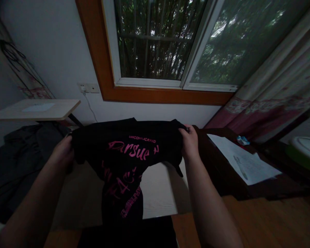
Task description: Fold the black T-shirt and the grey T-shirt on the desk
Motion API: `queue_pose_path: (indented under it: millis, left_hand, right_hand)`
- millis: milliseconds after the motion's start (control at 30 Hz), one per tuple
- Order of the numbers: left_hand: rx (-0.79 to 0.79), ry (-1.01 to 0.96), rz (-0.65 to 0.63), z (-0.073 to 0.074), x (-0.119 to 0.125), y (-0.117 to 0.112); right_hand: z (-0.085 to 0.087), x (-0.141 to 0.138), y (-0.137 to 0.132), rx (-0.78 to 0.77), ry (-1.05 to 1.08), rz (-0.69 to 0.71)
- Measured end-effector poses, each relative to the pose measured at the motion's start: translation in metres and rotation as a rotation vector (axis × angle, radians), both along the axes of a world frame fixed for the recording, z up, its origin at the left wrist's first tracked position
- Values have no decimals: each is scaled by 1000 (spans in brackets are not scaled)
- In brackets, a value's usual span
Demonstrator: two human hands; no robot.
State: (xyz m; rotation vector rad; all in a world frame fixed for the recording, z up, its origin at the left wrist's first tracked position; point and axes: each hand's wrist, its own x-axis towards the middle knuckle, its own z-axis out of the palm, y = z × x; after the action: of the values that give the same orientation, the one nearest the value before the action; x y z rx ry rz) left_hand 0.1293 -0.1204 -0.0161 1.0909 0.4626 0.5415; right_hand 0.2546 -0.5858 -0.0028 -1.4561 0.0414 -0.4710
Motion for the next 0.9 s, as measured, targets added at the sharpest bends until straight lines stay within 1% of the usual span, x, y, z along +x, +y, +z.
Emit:
queue_pose_path:
  millis: [33,67,133,200,233,300,333,400,433,467,500,567,600,667,700,767,833,900]
  left_hand:
    - [46,-17,11,9,3,8]
    - [132,-23,35,17,7,16]
    - [338,-20,94,31,18,28]
    - [570,-11,172,37,31,37]
    - [687,-2,204,37,35,40]
    - [913,35,237,32,40,41]
    - [1022,51,241,27,39,40]
    - [1214,69,248,13,32,32]
    - [1297,70,253,5,26,26]
    - [1368,69,257,-4,19,20]
    - [1424,72,264,-13,11,13]
    - [1528,92,191,-33,-5,2]
    - [1591,103,78,-44,-14,-3]
    - [1682,124,-203,-64,-29,-10]
    - [1697,131,-318,-75,-36,-13]
    - [1669,135,-484,-93,-50,-17]
    - [1607,130,-584,-107,-61,-20]
    - [1553,100,-645,-115,-69,-23]
  right_hand:
    - [8,7,-2,-59,-30,-35]
    - [14,14,-2,-127,-74,-63]
    - [19,25,4,-273,-166,-87]
    - [15,30,13,-397,-219,-30]
    - [10,30,19,-451,-223,9]
    - [-5,25,31,-571,-214,59]
    - [-15,20,36,-638,-216,43]
    - [-35,5,46,-777,-230,5]
    - [-45,-4,50,-823,-227,20]
    - [-56,-14,54,-857,-213,75]
    - [-66,-24,58,-893,-187,167]
    - [-85,-46,66,-974,-147,368]
    - [-93,-56,69,-998,-154,461]
    - [-107,-74,74,-1031,-208,605]
    - [-112,-81,77,-1048,-237,651]
    - [-118,-92,82,-1078,-278,701]
    - [-120,-99,89,-1098,-302,721]
    - [-119,-102,97,-1114,-318,742]
